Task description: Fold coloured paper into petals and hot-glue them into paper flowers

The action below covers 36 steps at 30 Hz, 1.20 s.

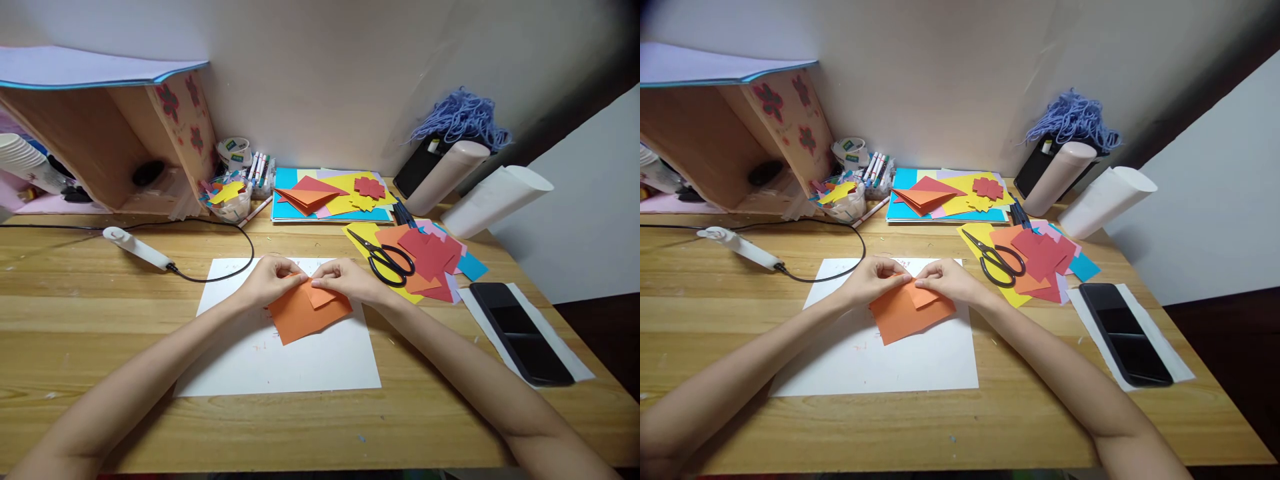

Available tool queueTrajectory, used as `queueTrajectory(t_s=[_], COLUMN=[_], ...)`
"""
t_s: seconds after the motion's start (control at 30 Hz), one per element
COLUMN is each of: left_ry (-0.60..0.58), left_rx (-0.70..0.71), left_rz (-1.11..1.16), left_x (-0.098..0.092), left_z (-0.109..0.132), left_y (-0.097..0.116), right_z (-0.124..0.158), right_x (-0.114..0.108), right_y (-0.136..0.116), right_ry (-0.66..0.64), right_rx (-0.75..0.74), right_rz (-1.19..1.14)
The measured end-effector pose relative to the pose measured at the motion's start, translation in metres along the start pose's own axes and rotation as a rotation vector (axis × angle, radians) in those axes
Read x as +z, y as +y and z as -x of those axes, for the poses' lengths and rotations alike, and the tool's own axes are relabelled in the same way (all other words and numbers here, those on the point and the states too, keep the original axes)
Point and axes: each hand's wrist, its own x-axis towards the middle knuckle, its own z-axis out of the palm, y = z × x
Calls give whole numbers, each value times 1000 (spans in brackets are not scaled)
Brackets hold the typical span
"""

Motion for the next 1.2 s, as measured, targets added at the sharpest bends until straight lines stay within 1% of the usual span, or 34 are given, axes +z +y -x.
queueTrajectory(t_s=[0.17, 0.3, 0.37, 0.47, 0.57, 0.7, 0.8, 0.93, 0.97, 1.03, 1.1, 1.13, 1.2], left_ry=[-35, -64, -85, -91, -72, -74, -130, -312, -336, -308, -229, -188, -129], left_rx=[-83, -140, -150, -170, -223, -290, -284, -268, -261, -238, -229, -232, -239], left_rz=[83, 132, 143, 169, 218, 262, 257, 206, 181, 143, 143, 156, 188], left_x=[-5, -9, -10, -11, -11, -13, -19, -24, -23, -19, -15, -13, -10], left_z=[-3, -4, -4, -4, -4, -5, -5, -3, -2, -1, -1, 0, 0], left_y=[-3, -6, -7, -6, -6, -6, -4, 2, 3, 4, 3, 3, 3], right_z=[1, 3, 4, 6, 6, 6, 7, 11, 11, 11, 10, 9, 7], right_x=[-9, -16, -19, -23, -27, -31, -31, -24, -23, -20, -18, -17, -15], right_y=[-3, -7, -7, -7, -7, -8, -10, -16, -18, -20, -21, -20, -16], right_ry=[30, -28, -40, -1, 43, 35, 58, 71, 86, 160, 236, 246, 204], right_rx=[67, 62, 63, 70, 71, 49, 47, -3, -21, -52, -46, -26, 16], right_rz=[8, 8, 48, 114, 135, 141, 155, 133, 113, 63, 34, 18, -45])
